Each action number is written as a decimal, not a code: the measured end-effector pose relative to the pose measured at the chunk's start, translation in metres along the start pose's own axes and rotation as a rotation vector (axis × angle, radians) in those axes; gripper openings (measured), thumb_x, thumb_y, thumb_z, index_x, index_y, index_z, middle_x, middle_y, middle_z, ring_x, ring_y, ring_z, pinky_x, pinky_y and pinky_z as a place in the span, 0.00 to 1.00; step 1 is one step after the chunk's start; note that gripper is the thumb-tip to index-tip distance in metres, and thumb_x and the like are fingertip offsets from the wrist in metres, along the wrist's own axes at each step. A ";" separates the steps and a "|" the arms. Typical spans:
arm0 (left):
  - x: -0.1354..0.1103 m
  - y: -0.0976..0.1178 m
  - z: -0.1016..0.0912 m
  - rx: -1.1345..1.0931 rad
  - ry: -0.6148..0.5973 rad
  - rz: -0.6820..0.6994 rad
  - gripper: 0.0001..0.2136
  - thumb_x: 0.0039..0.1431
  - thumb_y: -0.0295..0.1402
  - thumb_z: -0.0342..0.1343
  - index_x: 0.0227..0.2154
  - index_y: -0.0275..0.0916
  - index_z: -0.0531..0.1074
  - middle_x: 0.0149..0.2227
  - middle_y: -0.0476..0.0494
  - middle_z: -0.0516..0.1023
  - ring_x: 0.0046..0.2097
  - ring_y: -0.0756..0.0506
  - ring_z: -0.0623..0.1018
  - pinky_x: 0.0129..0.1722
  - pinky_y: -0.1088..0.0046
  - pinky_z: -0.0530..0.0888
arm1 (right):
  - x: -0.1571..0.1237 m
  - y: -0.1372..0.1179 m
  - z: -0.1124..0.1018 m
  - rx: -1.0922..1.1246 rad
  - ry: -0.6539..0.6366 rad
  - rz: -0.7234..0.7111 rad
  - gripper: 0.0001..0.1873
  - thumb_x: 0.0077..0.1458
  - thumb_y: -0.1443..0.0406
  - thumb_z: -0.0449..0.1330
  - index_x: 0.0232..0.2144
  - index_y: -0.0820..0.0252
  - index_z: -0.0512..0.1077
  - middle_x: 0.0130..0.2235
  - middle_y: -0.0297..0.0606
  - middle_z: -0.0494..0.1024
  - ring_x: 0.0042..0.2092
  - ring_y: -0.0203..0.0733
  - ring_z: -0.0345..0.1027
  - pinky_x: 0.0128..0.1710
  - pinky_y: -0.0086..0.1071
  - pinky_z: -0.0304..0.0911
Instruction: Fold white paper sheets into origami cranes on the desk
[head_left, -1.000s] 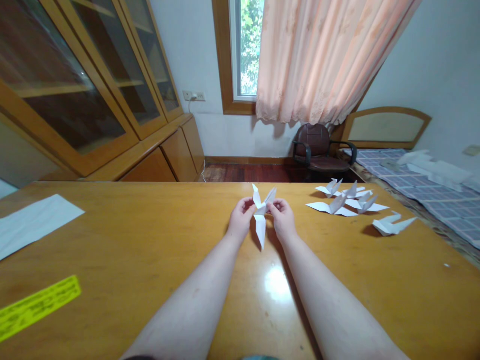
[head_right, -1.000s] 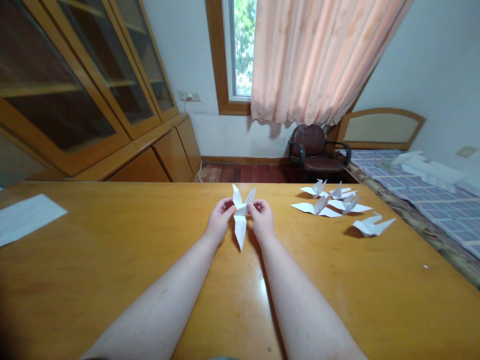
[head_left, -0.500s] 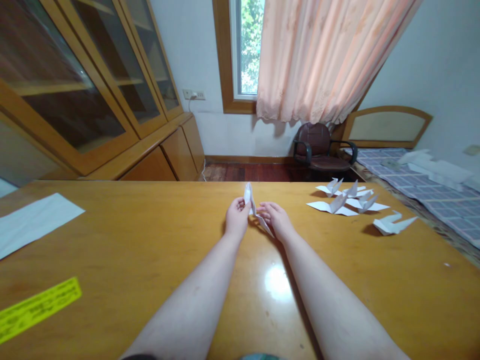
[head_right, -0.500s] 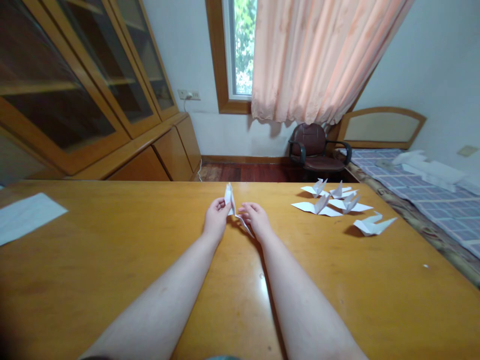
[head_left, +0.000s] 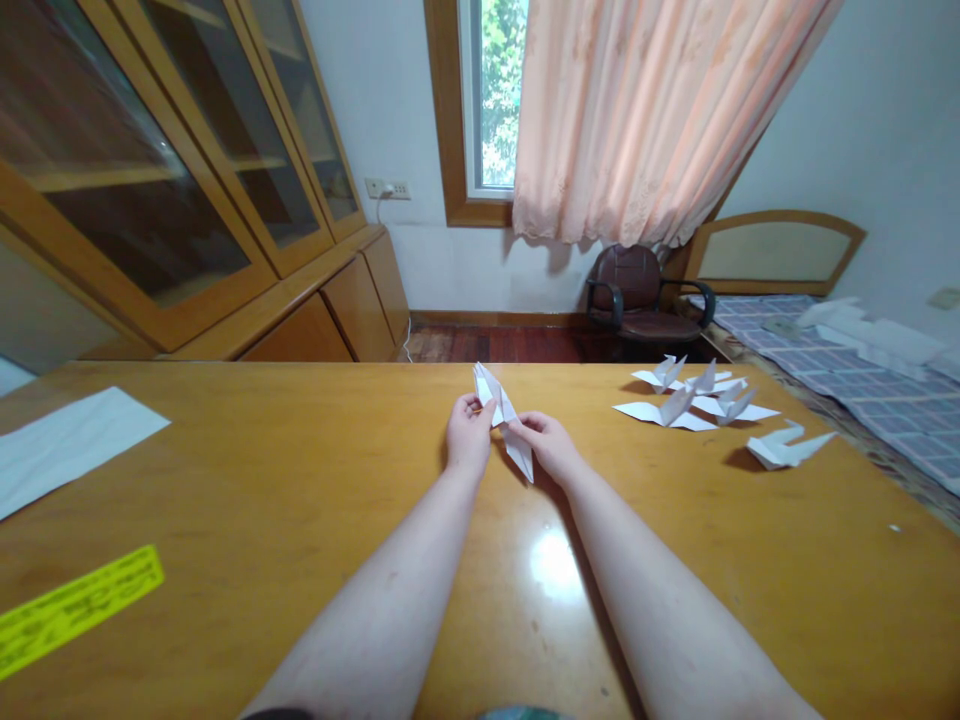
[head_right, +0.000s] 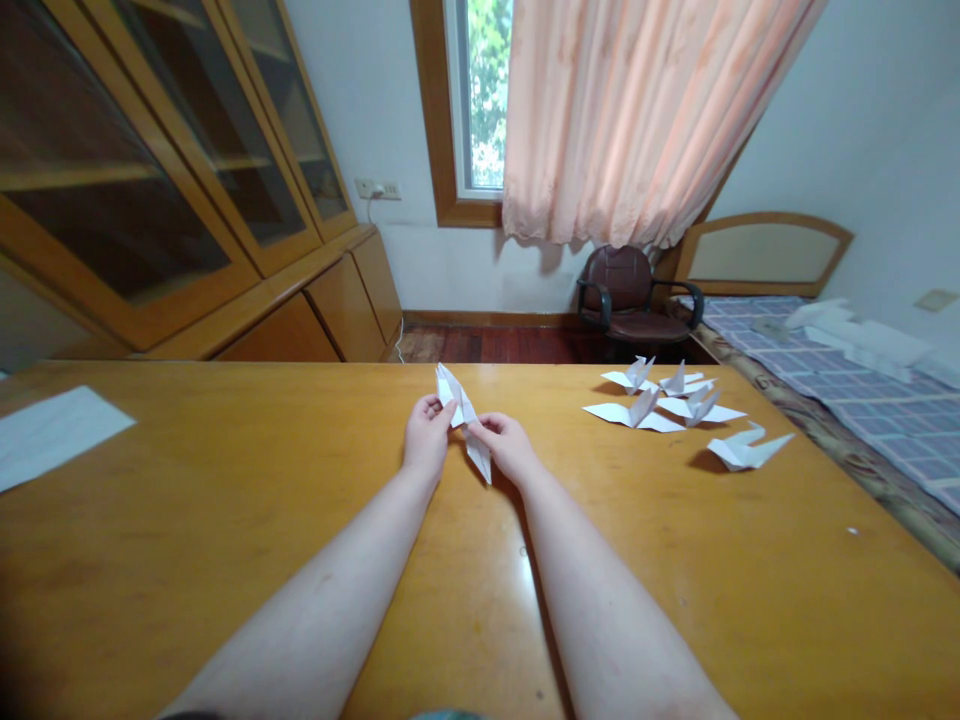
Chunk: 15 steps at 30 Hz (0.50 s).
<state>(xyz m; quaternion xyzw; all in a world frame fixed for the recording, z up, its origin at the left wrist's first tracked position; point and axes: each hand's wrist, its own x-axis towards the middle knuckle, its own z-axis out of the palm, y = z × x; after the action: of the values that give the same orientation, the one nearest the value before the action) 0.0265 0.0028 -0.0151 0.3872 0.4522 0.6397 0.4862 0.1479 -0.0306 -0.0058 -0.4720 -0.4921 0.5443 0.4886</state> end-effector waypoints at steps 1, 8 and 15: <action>-0.001 0.000 0.001 0.020 -0.022 0.000 0.11 0.47 0.32 0.58 0.34 0.37 0.65 0.34 0.44 0.75 0.34 0.49 0.76 0.34 0.73 0.72 | 0.001 0.001 -0.001 -0.010 -0.004 -0.015 0.13 0.43 0.57 0.61 0.28 0.62 0.73 0.27 0.34 0.74 0.29 0.36 0.65 0.30 0.29 0.58; -0.007 0.003 0.003 0.150 -0.192 0.056 0.08 0.50 0.35 0.56 0.31 0.36 0.67 0.29 0.48 0.73 0.30 0.51 0.74 0.32 0.75 0.70 | 0.006 0.003 -0.004 -0.109 0.079 -0.050 0.15 0.45 0.56 0.58 0.27 0.64 0.73 0.27 0.37 0.75 0.28 0.37 0.64 0.29 0.29 0.57; -0.008 0.005 0.004 0.150 -0.210 0.047 0.07 0.49 0.33 0.56 0.32 0.36 0.68 0.29 0.48 0.72 0.31 0.51 0.73 0.35 0.75 0.70 | 0.004 -0.002 -0.005 -0.111 0.148 -0.044 0.16 0.45 0.55 0.57 0.26 0.64 0.73 0.25 0.36 0.74 0.26 0.37 0.62 0.26 0.28 0.55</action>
<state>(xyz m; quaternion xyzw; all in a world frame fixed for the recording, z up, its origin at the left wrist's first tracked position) 0.0303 -0.0047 -0.0097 0.4977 0.4360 0.5715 0.4854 0.1529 -0.0266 -0.0041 -0.5265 -0.4942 0.4690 0.5085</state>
